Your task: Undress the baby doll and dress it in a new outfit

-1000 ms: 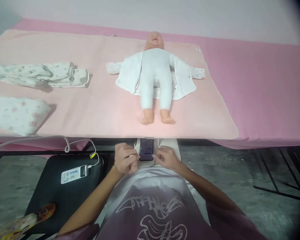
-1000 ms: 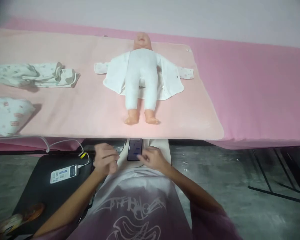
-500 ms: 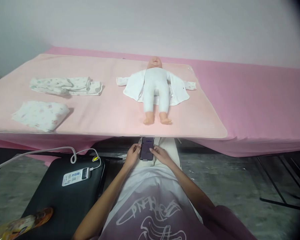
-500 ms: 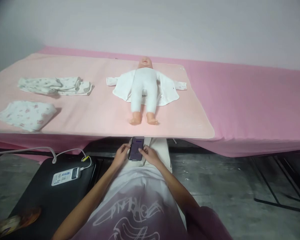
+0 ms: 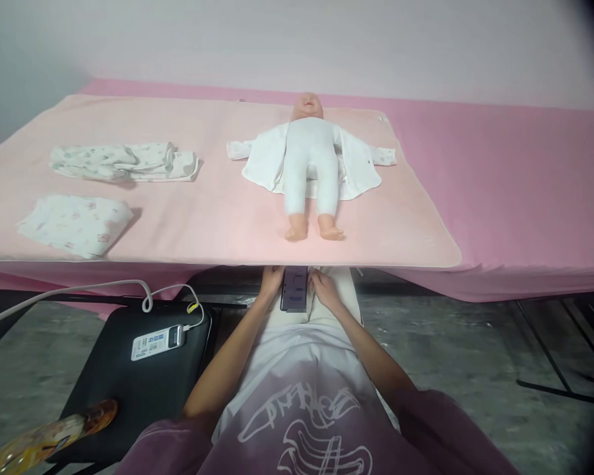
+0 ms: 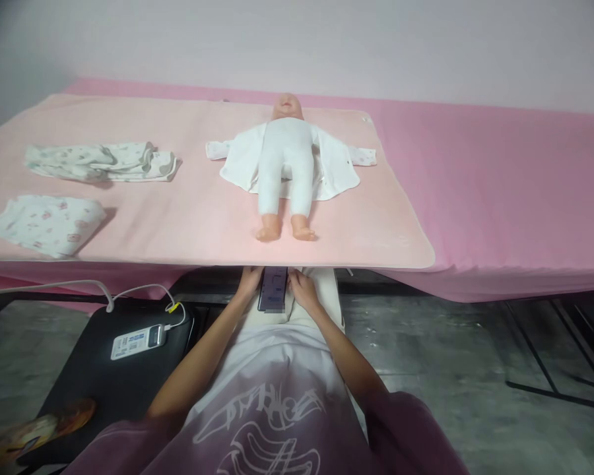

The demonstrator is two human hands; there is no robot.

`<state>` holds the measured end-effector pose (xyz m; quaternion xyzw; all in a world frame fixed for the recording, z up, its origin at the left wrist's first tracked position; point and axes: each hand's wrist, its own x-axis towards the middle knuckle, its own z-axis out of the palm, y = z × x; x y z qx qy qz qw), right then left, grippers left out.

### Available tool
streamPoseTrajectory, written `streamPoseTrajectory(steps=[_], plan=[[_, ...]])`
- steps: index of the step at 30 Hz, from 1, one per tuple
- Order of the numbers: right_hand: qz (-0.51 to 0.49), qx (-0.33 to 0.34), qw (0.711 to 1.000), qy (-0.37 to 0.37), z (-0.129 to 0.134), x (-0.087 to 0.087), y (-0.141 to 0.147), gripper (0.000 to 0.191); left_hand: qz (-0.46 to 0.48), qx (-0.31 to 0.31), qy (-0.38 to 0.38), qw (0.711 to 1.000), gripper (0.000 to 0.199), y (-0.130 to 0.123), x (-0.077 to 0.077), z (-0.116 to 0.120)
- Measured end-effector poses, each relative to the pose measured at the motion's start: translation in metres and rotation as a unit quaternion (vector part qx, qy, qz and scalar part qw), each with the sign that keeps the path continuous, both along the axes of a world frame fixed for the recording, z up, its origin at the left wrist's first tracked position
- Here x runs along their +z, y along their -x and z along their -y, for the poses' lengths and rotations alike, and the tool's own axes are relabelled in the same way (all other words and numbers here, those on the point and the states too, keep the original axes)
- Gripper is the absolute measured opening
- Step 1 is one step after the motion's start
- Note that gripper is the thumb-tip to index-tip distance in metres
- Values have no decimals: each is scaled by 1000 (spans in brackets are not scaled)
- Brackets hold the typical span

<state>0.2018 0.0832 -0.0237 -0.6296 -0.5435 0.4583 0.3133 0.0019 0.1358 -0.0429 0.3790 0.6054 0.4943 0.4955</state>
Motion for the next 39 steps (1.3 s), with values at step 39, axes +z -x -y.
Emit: streamPoseTrajectory(steps=[39], plan=[[-20, 55, 995, -77, 57, -18, -3, 70, -84, -25, -75, 993, 43, 45, 36, 70]])
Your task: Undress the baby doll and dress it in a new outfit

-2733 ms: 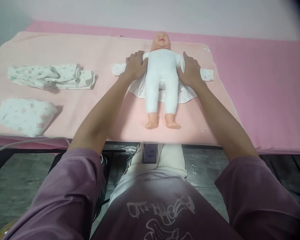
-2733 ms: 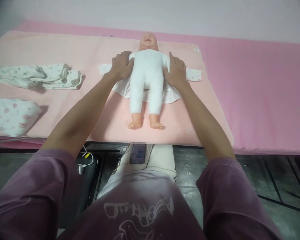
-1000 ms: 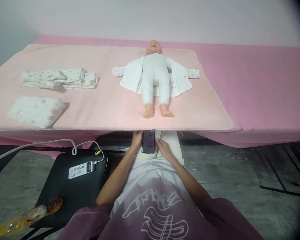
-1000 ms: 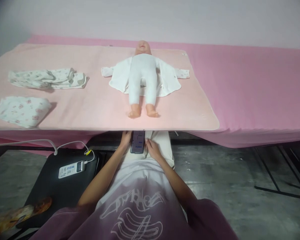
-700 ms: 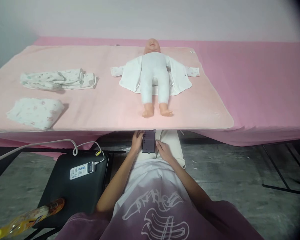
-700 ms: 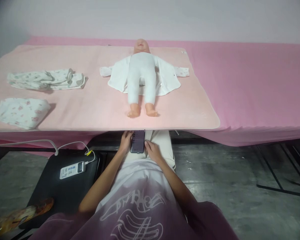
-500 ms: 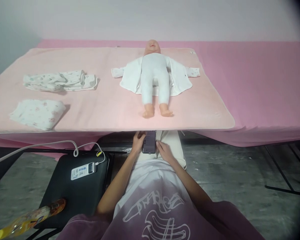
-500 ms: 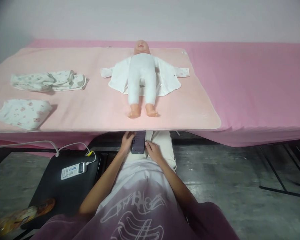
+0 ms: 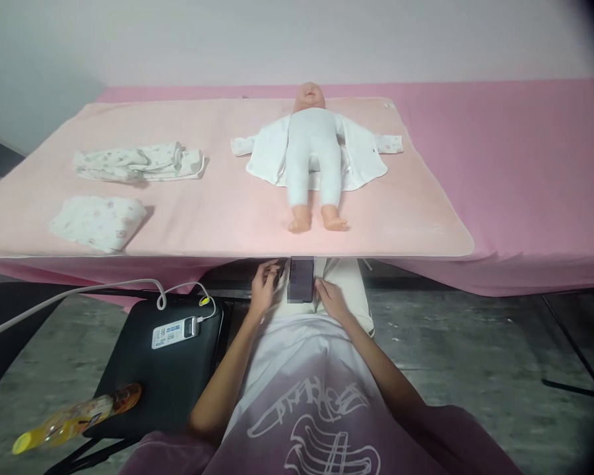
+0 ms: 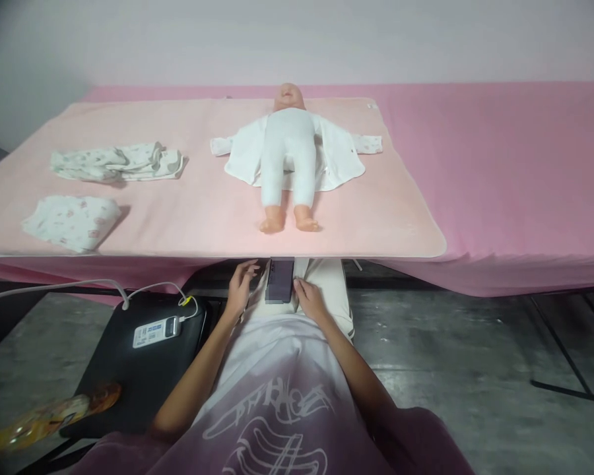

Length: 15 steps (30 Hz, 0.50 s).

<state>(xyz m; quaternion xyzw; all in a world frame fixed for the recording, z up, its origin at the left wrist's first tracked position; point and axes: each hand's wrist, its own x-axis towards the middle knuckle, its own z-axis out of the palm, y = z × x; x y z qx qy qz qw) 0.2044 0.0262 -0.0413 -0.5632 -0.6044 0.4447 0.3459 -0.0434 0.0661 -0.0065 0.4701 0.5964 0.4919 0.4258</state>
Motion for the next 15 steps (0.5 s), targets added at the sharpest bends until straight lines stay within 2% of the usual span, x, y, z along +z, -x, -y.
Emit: streamPoseTrajectory(steps=[5, 9, 12, 15], plan=[[2, -1, 1000, 3, -1, -5, -1, 72, -122, 35, -82, 989, 44, 49, 17, 29], [2, -4, 1000, 1, -1, -7, 0, 73, -215, 123, -190, 950, 37, 82, 42, 37], [3, -6, 1000, -3, 0, -6, 0, 75, -292, 190, -261, 900, 28, 103, 69, 28], [4, -8, 1000, -6, -1, -5, 1, 77, -343, 264, -291, 853, 20, 128, 104, 0]])
